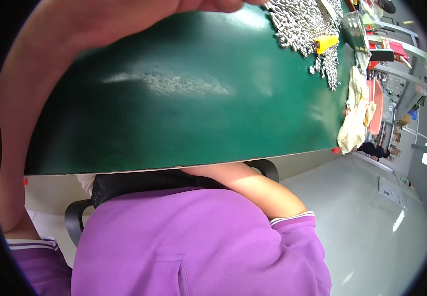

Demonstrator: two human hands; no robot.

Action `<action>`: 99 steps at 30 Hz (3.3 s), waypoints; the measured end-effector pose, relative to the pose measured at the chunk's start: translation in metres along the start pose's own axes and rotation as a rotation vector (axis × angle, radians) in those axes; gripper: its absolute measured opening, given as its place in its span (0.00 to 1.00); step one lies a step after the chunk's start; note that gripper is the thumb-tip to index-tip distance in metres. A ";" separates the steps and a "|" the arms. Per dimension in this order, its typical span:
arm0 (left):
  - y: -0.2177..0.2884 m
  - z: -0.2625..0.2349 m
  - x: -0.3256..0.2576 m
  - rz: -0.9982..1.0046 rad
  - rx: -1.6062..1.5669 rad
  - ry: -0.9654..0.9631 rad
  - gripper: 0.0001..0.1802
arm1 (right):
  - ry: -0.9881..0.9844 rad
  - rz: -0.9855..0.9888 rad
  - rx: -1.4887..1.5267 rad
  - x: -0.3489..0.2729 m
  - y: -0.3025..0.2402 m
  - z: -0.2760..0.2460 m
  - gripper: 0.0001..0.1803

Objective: Assembling small metal components at a factory workbench using a specialized yellow tool.

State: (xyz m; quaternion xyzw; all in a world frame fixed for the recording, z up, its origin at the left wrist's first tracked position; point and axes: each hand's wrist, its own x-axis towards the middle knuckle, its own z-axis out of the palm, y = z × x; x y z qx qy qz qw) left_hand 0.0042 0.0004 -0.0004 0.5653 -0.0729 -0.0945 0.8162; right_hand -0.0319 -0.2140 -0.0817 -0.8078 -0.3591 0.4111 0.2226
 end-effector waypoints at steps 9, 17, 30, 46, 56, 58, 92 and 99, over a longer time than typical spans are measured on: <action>0.004 -0.010 0.000 -0.010 0.156 0.043 0.18 | 0.093 -0.141 0.031 0.011 0.000 0.013 0.09; 0.013 -0.012 0.008 -0.007 0.320 0.028 0.17 | -0.024 -0.107 -0.025 0.016 0.001 0.018 0.11; 0.002 -0.005 0.023 -0.140 0.190 0.135 0.13 | -0.224 0.160 0.291 -0.028 0.014 0.015 0.31; 0.001 -0.018 0.025 -0.019 0.232 0.096 0.10 | -0.184 -0.742 -0.140 0.007 -0.007 0.027 0.21; 0.002 -0.012 0.020 -0.046 0.246 0.087 0.11 | -0.110 -0.740 -0.037 0.005 -0.007 0.037 0.16; 0.002 -0.012 0.018 -0.026 0.265 0.081 0.11 | -0.101 -0.730 -0.008 0.004 -0.005 0.038 0.14; -0.002 -0.007 0.012 -0.115 -0.088 0.144 0.07 | 0.753 -0.357 -0.451 0.031 -0.033 -0.171 0.03; -0.003 -0.014 0.014 -0.119 -0.160 0.106 0.06 | 0.795 -0.368 -0.408 0.027 -0.029 -0.161 0.08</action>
